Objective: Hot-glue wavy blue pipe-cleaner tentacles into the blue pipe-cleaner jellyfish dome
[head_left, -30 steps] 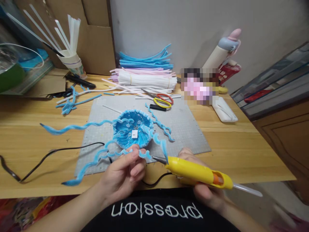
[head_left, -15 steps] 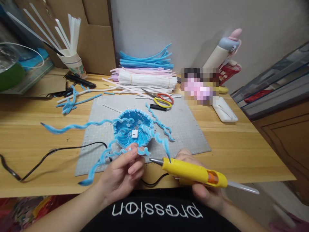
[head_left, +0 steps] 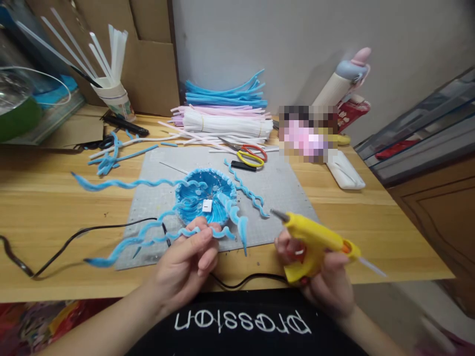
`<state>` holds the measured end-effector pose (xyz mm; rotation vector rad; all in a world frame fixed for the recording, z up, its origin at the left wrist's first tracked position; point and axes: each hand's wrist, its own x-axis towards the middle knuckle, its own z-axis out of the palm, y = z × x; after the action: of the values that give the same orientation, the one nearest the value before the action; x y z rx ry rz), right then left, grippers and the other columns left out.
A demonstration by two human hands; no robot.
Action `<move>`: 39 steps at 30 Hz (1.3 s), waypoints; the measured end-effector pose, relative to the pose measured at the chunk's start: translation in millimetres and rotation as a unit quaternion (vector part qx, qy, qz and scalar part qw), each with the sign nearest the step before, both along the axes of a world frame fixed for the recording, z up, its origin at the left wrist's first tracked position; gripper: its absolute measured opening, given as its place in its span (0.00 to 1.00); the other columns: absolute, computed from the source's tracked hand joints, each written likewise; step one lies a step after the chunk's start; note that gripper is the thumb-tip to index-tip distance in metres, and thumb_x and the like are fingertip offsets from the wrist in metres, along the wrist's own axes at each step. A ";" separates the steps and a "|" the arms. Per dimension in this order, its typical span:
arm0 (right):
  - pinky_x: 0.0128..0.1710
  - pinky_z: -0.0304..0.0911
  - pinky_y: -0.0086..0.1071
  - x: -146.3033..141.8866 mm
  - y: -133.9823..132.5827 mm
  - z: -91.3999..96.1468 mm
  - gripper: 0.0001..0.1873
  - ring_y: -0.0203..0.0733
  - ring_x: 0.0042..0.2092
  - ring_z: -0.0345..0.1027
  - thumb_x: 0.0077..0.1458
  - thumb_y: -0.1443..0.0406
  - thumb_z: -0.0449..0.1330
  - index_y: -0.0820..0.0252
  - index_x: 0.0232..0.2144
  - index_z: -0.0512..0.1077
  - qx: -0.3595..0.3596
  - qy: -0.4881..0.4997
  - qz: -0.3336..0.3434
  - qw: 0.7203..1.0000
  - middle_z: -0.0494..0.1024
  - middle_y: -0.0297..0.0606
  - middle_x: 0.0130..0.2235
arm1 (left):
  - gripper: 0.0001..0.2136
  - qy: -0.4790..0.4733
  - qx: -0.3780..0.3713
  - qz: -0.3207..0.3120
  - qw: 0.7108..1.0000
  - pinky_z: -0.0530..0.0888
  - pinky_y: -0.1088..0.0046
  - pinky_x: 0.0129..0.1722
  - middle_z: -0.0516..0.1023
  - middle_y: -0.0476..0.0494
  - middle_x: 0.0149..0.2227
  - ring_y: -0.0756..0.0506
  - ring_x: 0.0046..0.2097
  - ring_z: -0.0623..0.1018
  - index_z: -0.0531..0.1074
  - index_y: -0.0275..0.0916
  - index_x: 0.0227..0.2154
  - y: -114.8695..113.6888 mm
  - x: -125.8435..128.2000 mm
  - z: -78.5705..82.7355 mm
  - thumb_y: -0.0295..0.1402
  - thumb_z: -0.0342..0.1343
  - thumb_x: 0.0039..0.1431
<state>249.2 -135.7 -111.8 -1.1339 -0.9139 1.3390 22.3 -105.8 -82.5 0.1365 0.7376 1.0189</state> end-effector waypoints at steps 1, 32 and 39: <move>0.31 0.66 0.32 0.6 5.9 2.2 0.28 0.37 0.28 0.61 0.49 0.37 0.57 0.54 0.27 0.72 -0.016 0.032 -0.026 0.999 0.70 0.34 0.30 | 0.18 0.014 0.010 -0.001 1.000 0.61 0.85 0.14 0.75 0.56 0.26 0.61 0.15 0.63 0.66 0.37 0.25 -0.1 -0.7 -0.3 0.29 0.74 0.40; 0.20 0.70 0.33 -54.6 97.4 25.2 0.34 0.39 0.30 0.72 0.52 0.57 0.63 0.53 0.59 0.58 -0.027 -0.281 0.198 0.939 0.67 0.47 0.53 | 0.11 0.351 0.140 0.155 0.913 0.59 0.83 0.17 0.75 0.53 0.21 0.56 0.19 0.66 0.70 0.38 0.31 3.6 -13.3 -26.8 0.37 0.65 0.54; 0.16 0.66 0.30 -67.3 107.8 21.4 0.33 0.29 0.20 0.64 0.56 0.50 0.59 0.46 0.61 0.58 -0.029 -0.285 0.196 0.938 0.69 0.44 0.53 | 0.07 0.363 0.147 0.127 0.912 0.62 0.79 0.19 0.75 0.52 0.21 0.54 0.20 0.70 0.74 0.38 0.26 4.9 -15.9 -17.6 0.32 0.67 0.51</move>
<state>181.9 -27.9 -90.4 -1.4756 -1.5985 1.3735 6.4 -100.8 -100.1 0.7254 1.2951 1.3398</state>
